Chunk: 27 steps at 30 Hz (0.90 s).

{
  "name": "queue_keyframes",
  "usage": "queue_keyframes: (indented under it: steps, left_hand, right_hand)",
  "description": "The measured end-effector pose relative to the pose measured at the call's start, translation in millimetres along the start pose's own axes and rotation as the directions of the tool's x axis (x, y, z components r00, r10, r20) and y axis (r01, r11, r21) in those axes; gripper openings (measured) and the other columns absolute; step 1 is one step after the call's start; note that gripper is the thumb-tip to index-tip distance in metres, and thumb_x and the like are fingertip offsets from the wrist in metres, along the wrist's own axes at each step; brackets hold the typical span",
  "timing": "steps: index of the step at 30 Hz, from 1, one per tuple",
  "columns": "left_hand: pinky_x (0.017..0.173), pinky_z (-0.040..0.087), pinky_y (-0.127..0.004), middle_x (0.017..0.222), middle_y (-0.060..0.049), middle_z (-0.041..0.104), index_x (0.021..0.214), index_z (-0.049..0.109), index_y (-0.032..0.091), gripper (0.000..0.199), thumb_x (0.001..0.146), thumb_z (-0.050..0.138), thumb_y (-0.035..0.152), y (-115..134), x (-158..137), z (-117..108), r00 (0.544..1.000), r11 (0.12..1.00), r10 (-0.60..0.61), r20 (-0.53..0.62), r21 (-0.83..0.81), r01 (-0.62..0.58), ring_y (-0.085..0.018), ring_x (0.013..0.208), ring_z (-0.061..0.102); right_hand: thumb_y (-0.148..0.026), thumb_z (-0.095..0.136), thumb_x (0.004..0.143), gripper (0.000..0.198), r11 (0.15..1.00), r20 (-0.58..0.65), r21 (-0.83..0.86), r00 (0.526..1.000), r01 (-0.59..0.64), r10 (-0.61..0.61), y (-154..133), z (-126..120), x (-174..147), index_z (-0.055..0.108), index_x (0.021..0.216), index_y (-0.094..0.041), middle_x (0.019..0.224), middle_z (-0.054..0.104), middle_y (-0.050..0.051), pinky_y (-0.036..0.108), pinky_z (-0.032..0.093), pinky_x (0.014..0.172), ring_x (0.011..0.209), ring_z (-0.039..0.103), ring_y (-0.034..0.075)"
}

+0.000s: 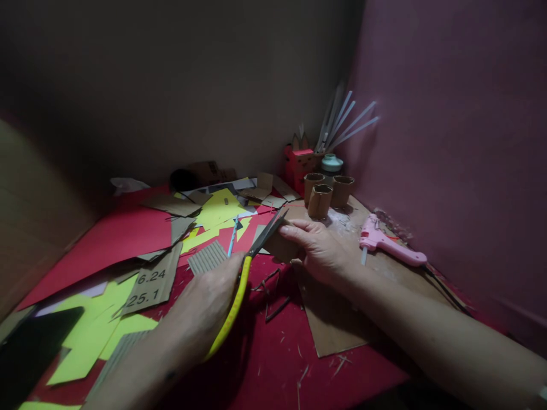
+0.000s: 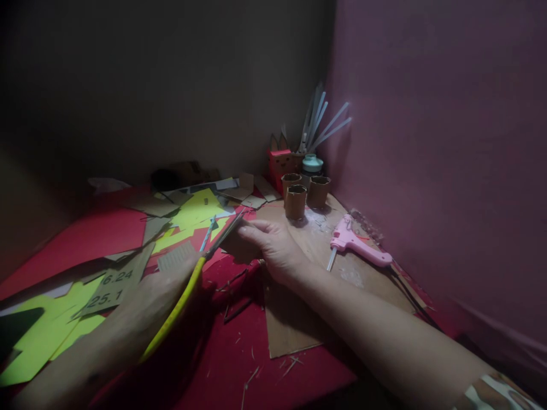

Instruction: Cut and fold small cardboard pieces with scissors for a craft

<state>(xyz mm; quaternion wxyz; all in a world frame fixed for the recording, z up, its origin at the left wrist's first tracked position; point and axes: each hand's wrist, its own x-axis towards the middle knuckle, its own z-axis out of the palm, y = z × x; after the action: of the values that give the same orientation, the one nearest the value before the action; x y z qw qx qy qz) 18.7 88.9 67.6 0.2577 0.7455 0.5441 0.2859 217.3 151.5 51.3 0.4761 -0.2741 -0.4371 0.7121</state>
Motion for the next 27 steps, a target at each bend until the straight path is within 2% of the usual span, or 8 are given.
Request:
queue_keyframes:
  steps: [4, 11, 19, 27]
  left_hand:
    - [0.055, 0.040, -0.027, 0.078, -0.003, 0.066, 0.104, 0.061, 0.026, 0.023, 0.084, 0.050, 0.027, 3.2, 0.9, -2.1, 0.994, 0.983, 0.020, 0.105, 0.179, -0.038, -0.019, 0.058, 0.057]
    - [0.052, 0.040, -0.025, 0.074, -0.002, 0.065, 0.107, 0.058, 0.025, 0.027, 0.081, 0.051, 0.026, -0.4, -0.4, -2.3, 0.993, 0.973, 0.011, 0.121, 0.226, -0.039, -0.020, 0.057, 0.059]
    - [0.051, 0.038, -0.024, 0.067, -0.001, 0.063, 0.100, 0.058, 0.026, 0.021, 0.080, 0.051, 0.025, 1.1, -1.3, -2.6, 0.994, 0.973, -0.008, 0.108, 0.232, -0.017, -0.021, 0.060, 0.061]
    - [0.049, 0.037, -0.025, 0.056, 0.002, 0.055, 0.087, 0.061, 0.027, 0.014, 0.075, 0.056, 0.027, 0.3, -1.8, -2.2, 0.999, 0.997, -0.018, 0.043, 0.075, 0.015, -0.022, 0.056, 0.059]
  right_hand:
    - [-0.035, 0.076, 0.069, 0.021, 0.999, -0.011, 0.025, 0.999, -0.035, 0.035, -1.3, 1.9, -0.6, 0.074, 0.084, -0.020, 0.066, 0.067, 0.002, 0.029, 0.047, 0.057, 0.057, 0.058, 0.013]
    - [-0.037, 0.076, 0.069, 0.023, 0.999, -0.020, 0.013, 0.999, -0.039, 0.039, 0.1, 2.0, 0.1, 0.073, 0.083, -0.020, 0.065, 0.066, 0.002, 0.029, 0.045, 0.057, 0.056, 0.055, 0.013]
    - [-0.035, 0.077, 0.069, 0.022, 0.999, -0.011, 0.025, 0.999, -0.037, 0.037, 0.4, 0.8, 0.2, 0.072, 0.084, -0.020, 0.069, 0.067, 0.002, 0.027, 0.045, 0.058, 0.057, 0.056, 0.012]
    - [-0.035, 0.074, 0.071, 0.018, 0.999, -0.021, -0.009, 0.999, -0.035, 0.035, 0.4, 1.7, -0.3, 0.071, 0.081, -0.020, 0.066, 0.064, 0.001, 0.030, 0.046, 0.059, 0.056, 0.055, 0.013]
